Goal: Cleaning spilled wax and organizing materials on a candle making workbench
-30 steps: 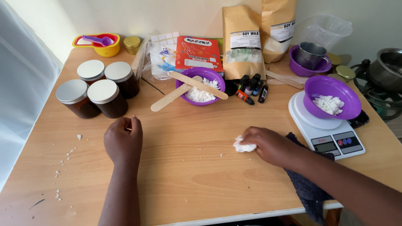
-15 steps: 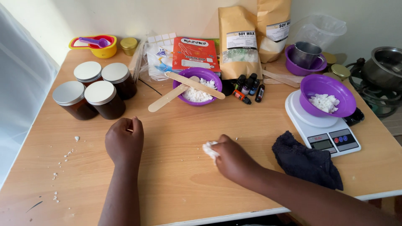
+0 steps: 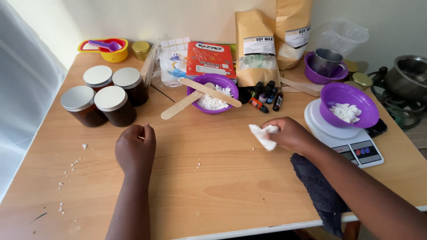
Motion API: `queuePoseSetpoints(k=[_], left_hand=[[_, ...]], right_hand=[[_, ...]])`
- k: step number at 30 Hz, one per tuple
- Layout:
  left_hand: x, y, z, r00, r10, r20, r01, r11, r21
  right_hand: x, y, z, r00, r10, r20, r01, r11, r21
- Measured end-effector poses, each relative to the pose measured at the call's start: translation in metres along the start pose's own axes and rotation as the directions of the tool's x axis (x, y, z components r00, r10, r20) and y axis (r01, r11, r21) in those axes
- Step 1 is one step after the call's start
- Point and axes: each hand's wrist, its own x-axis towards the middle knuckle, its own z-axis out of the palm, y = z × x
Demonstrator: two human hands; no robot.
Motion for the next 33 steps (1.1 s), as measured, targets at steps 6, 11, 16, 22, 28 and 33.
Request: queuePoseSetpoints(k=[6, 11, 16, 22, 28, 33], left_hand=[[0.000, 0.002, -0.001, 1.000, 0.015, 0.011, -0.015, 1.000, 0.009], [0.002, 0.000, -0.002, 1.000, 0.024, 0.012, -0.023, 0.997, -0.071], [0.002, 0.001, -0.005, 0.999, 0.049, 0.017, -0.046, 0.992, -0.115], [0.002, 0.000, -0.003, 0.999, 0.042, 0.002, -0.041, 0.995, -0.095], [0.007, -0.001, 0.000, 0.997, -0.001, 0.077, 0.017, 0.977, -0.213], [0.004, 0.022, -0.002, 0.958, -0.053, 0.283, 0.230, 0.731, -0.642]], right_hand=[[-0.028, -0.017, 0.021, 0.998, -0.069, -0.002, 0.060, 0.874, -0.482], [-0.028, -0.028, 0.065, 0.995, -0.081, 0.064, 0.101, 0.904, -0.416], [-0.035, -0.051, 0.103, 0.988, -0.088, 0.129, 0.119, 0.958, -0.260], [-0.036, -0.067, 0.149, 0.951, -0.158, 0.267, 0.162, 0.987, 0.008], [-0.004, -0.073, 0.156, 0.990, 0.055, 0.127, -0.129, 0.701, 0.701], [0.006, -0.075, 0.132, 0.997, -0.058, -0.057, 0.073, 0.945, 0.319]])
